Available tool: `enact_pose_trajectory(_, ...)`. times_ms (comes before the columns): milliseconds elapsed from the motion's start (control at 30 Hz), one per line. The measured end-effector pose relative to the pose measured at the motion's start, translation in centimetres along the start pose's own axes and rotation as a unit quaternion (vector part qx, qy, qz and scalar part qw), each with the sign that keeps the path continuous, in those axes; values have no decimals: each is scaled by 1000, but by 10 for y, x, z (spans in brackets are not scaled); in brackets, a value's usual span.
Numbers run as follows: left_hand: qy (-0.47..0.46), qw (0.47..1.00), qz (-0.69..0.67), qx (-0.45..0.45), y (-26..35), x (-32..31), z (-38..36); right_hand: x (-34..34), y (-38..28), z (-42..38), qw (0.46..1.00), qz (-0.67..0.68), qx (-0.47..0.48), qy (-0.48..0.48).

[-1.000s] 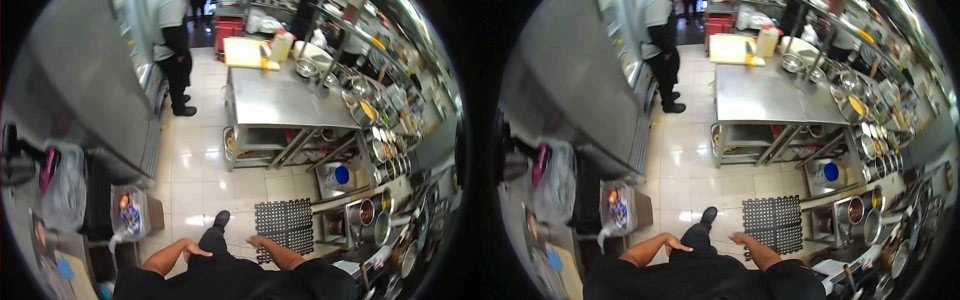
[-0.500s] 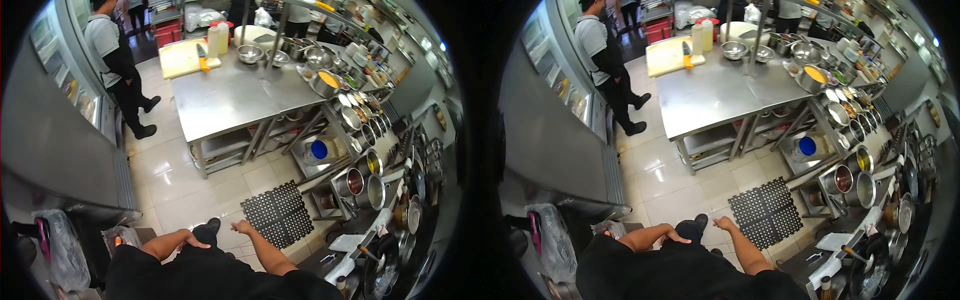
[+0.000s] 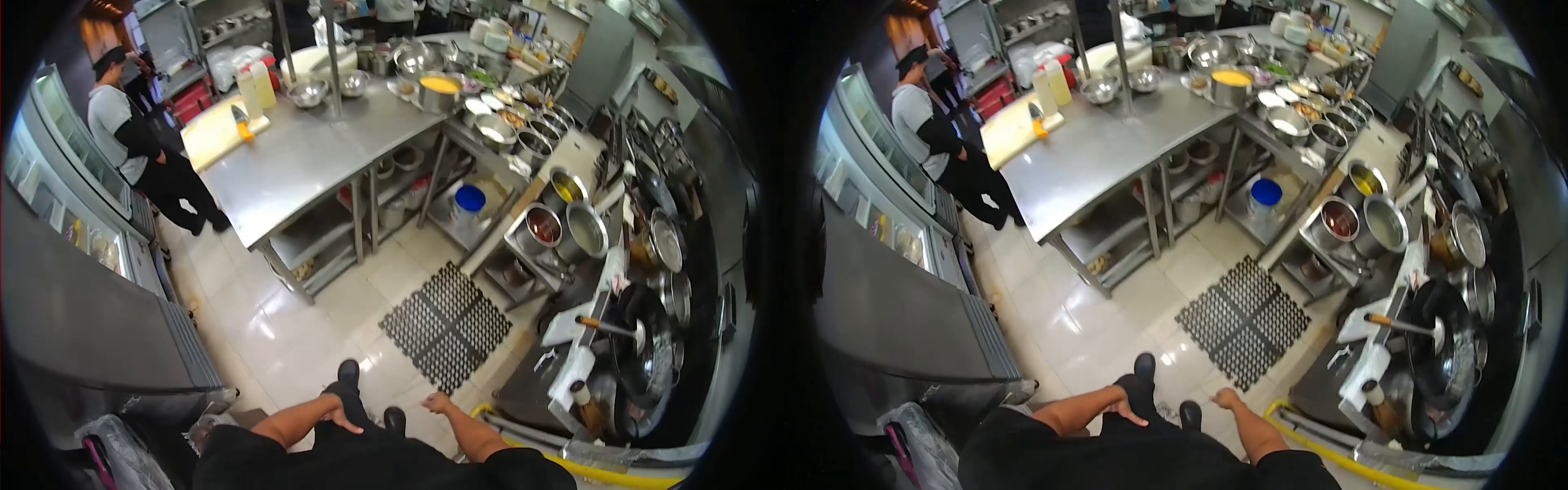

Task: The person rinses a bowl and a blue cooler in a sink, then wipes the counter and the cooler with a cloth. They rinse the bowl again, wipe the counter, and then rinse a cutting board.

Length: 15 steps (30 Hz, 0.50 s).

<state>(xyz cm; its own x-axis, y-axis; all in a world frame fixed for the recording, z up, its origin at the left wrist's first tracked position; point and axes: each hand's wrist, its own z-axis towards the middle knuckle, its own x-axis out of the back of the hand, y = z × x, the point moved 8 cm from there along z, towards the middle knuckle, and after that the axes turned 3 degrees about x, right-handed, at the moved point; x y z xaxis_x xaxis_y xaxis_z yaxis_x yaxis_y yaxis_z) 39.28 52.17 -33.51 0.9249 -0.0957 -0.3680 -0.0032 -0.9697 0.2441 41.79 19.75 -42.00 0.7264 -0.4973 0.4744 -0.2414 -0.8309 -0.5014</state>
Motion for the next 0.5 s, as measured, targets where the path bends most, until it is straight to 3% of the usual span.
enact_pose_trajectory(67,-298,940,18,165,23,-43,-62,-16,34,-39,991,-97,-72,-60)
enact_pose_trajectory(100,-312,931,46,184,41,-54,-98,-25,54,-47,988,-149,-16,36)
enact_pose_trajectory(133,-342,907,59,240,42,-58,-104,-34,68,-60,987,-151,-30,38)
enact_pose_trajectory(200,-434,804,75,400,20,-62,-59,-54,90,-85,991,6,-136,10)
enact_pose_trajectory(233,-404,816,79,405,14,-64,-30,-57,81,-112,970,117,-209,-36)
enact_pose_trajectory(267,-394,817,77,414,12,-67,-12,-61,72,-123,969,114,-217,-32)
enact_pose_trajectory(333,-387,818,75,419,13,-71,11,-81,61,-138,894,357,-270,-16)
enact_pose_trajectory(400,-375,823,74,421,15,-73,29,-89,42,-135,911,330,-239,-62)
enact_pose_trajectory(500,-350,834,72,421,16,-66,41,-91,18,-113,927,297,-221,-55)
